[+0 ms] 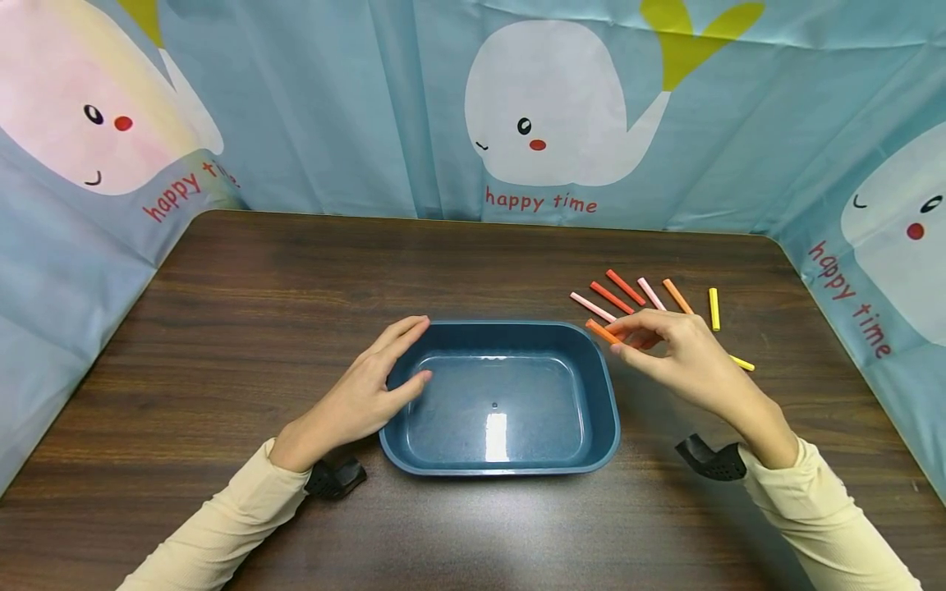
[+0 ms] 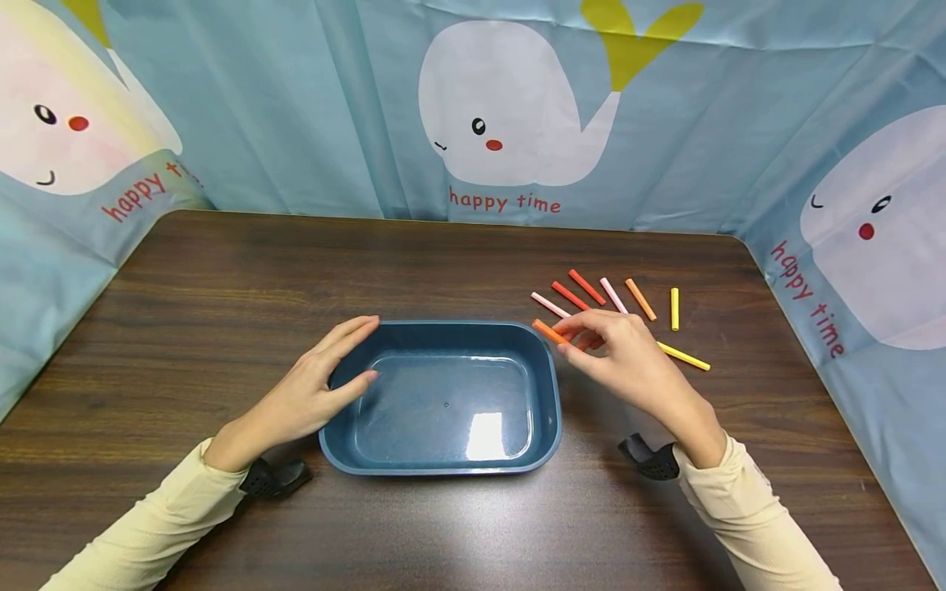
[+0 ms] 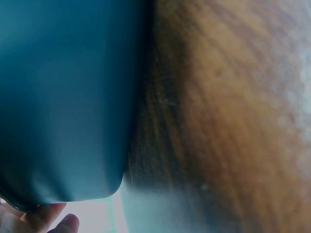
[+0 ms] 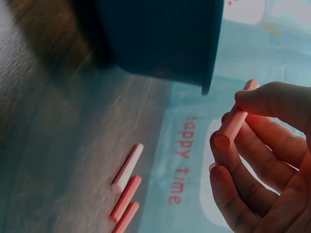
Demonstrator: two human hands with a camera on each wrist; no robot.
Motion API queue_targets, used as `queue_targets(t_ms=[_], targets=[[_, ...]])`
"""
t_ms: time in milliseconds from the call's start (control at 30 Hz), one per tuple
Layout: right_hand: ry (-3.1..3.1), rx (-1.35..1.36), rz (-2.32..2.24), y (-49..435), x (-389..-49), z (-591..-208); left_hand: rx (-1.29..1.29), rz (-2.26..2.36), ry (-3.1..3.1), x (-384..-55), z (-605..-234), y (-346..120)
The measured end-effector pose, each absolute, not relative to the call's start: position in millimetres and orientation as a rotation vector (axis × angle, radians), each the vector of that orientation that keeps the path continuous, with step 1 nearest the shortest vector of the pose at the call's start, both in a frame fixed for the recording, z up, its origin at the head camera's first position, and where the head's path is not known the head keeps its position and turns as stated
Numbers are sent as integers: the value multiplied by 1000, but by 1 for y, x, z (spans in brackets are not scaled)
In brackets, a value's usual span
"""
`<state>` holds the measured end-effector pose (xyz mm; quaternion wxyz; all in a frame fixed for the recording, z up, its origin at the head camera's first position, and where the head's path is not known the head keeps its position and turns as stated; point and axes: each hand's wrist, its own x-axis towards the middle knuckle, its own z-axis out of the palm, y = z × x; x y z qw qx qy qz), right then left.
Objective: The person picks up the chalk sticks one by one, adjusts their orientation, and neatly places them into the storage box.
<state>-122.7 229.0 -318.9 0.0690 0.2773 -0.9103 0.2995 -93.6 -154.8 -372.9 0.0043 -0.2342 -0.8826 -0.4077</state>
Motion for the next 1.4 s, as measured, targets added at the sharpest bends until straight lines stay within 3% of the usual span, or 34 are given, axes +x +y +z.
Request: queue_targets(t_ms=[1400], targets=[[-2816,1125,811,157,-134,-317,-735,-1275,-2788,-92,-370,-155]])
